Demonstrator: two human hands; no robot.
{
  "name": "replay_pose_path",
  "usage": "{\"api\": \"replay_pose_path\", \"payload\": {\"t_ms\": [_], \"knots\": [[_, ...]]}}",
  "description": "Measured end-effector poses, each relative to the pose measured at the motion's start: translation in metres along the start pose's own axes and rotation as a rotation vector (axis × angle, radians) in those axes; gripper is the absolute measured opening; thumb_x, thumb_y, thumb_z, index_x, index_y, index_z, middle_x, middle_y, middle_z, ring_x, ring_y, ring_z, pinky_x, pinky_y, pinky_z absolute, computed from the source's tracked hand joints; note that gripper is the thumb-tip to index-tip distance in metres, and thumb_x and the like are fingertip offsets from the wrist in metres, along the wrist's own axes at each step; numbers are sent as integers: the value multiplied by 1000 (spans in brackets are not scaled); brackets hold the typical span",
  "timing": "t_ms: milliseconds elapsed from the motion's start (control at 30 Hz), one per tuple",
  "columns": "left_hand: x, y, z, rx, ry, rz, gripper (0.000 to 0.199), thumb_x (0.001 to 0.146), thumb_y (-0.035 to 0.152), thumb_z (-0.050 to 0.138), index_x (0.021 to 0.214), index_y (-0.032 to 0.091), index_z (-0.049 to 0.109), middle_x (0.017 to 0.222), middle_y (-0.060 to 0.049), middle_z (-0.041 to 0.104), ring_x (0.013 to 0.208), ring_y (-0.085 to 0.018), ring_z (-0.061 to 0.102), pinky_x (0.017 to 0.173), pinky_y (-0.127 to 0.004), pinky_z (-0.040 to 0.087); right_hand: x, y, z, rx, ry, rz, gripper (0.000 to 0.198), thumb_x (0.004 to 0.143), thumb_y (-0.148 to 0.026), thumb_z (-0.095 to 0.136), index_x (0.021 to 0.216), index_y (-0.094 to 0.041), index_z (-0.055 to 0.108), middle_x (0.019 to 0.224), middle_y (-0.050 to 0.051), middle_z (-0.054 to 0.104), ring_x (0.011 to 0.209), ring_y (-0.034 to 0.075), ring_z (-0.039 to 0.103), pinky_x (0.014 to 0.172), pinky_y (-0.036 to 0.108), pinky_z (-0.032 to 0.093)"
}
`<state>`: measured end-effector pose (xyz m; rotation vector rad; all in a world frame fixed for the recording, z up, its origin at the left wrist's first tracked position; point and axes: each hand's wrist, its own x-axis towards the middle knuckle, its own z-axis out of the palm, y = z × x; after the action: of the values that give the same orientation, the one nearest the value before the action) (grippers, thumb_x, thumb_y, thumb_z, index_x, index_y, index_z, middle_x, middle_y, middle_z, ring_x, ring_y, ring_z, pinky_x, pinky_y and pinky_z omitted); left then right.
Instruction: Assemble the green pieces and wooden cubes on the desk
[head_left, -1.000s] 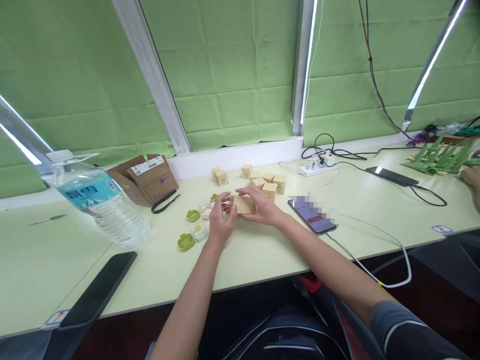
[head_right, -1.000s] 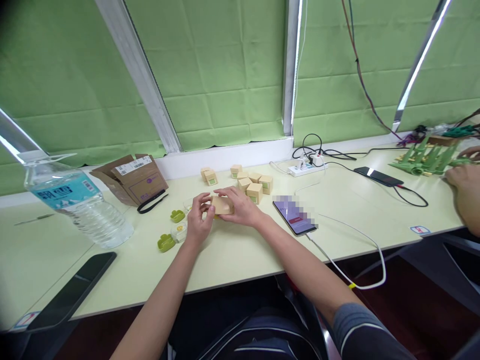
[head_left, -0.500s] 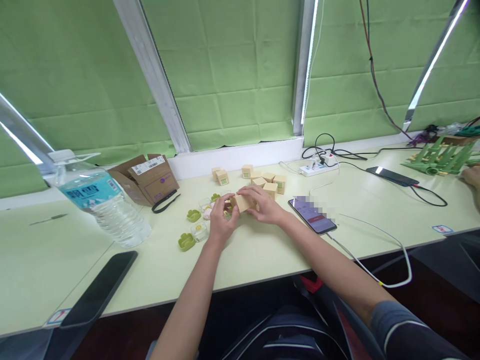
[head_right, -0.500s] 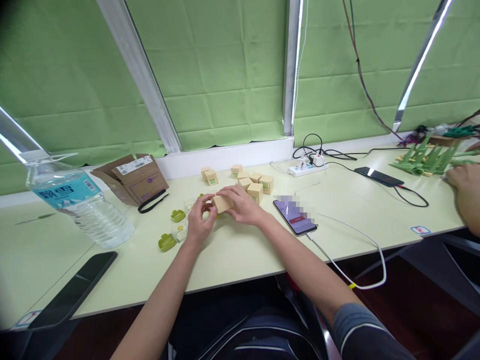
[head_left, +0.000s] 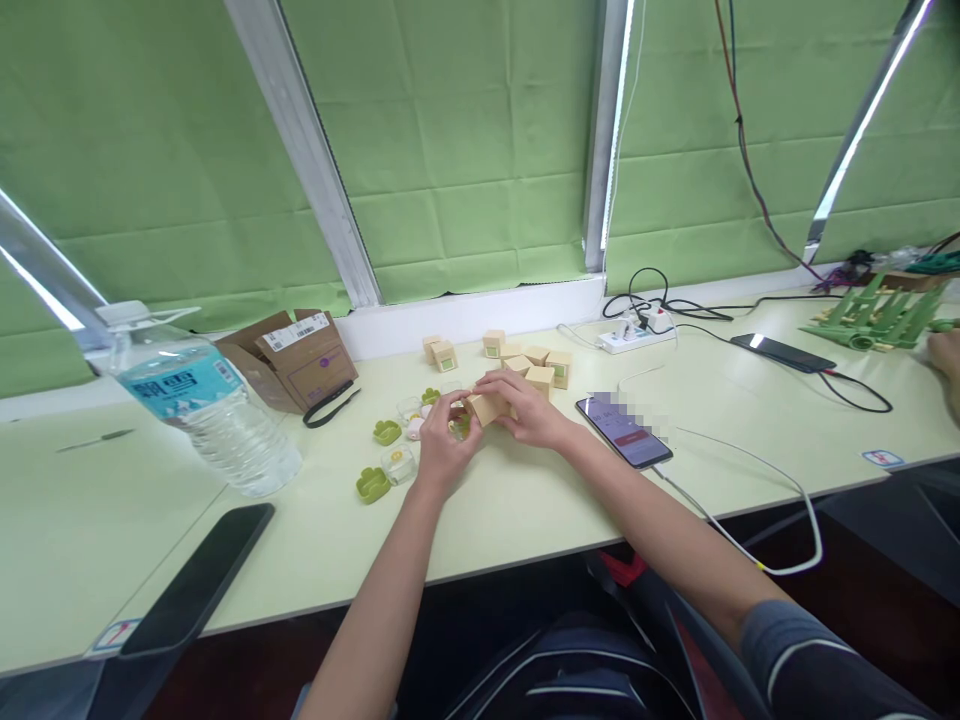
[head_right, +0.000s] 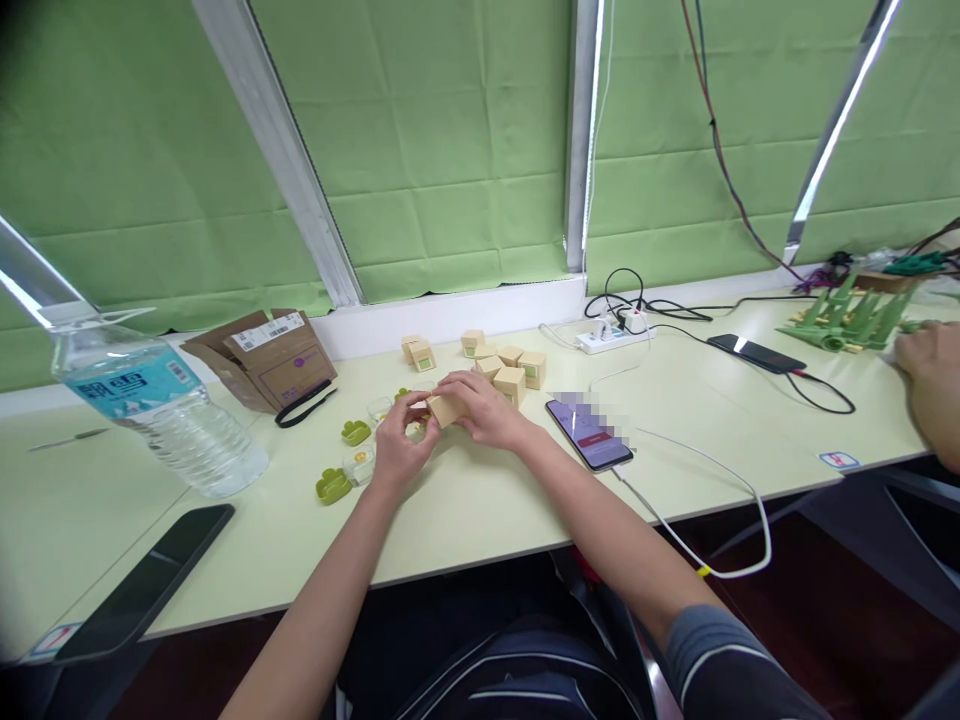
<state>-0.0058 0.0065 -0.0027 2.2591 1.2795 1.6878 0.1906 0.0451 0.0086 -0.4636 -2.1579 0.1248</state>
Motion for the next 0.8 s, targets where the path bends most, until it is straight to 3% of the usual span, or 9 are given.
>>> {"api": "replay_pose_path", "payload": {"t_ms": [167, 300, 500, 667, 800], "knots": [[0, -1, -1, 20, 6, 3, 41, 77, 13, 58, 117, 20, 60, 108, -5, 70, 80, -15, 67, 79, -30, 55, 1, 0, 2, 10, -7, -8, 63, 76, -1, 55, 135, -23, 50, 134, 13, 58, 137, 29, 48, 116, 56, 39], [-1, -1, -4, 105, 58, -53, 39, 78, 9, 47, 110, 20, 65, 95, -2, 71, 67, -14, 60, 72, -29, 51, -2, 3, 1, 75, -7, 46, 61, 77, -3, 55, 134, -24, 50, 134, 11, 59, 141, 29, 46, 116, 57, 38], [-1, 0, -5, 91, 63, -92, 31, 87, 20, 51, 116, 19, 63, 95, -4, 71, 71, -16, 61, 72, -31, 50, -3, 3, -2, 109, 11, 59, 58, 80, -8, 60, 134, -24, 49, 136, 12, 59, 139, 30, 48, 114, 55, 43], [-2, 4, -4, -91, 95, -192, 45, 95, 34, 53, 137, 20, 46, 91, -5, 70, 74, -17, 66, 73, -31, 53, 1, -4, -4, 98, 125, 92, 51, 85, -30, 71, 131, -24, 50, 133, 15, 61, 127, 31, 57, 108, 53, 48], [-1, 4, -3, -172, 44, -179, 43, 97, 43, 51, 134, 21, 47, 100, -8, 70, 77, -18, 68, 73, -31, 53, 2, -9, -4, 128, 207, 142, 57, 82, -43, 77, 128, -24, 48, 132, 15, 61, 124, 30, 60, 106, 50, 49]]}}
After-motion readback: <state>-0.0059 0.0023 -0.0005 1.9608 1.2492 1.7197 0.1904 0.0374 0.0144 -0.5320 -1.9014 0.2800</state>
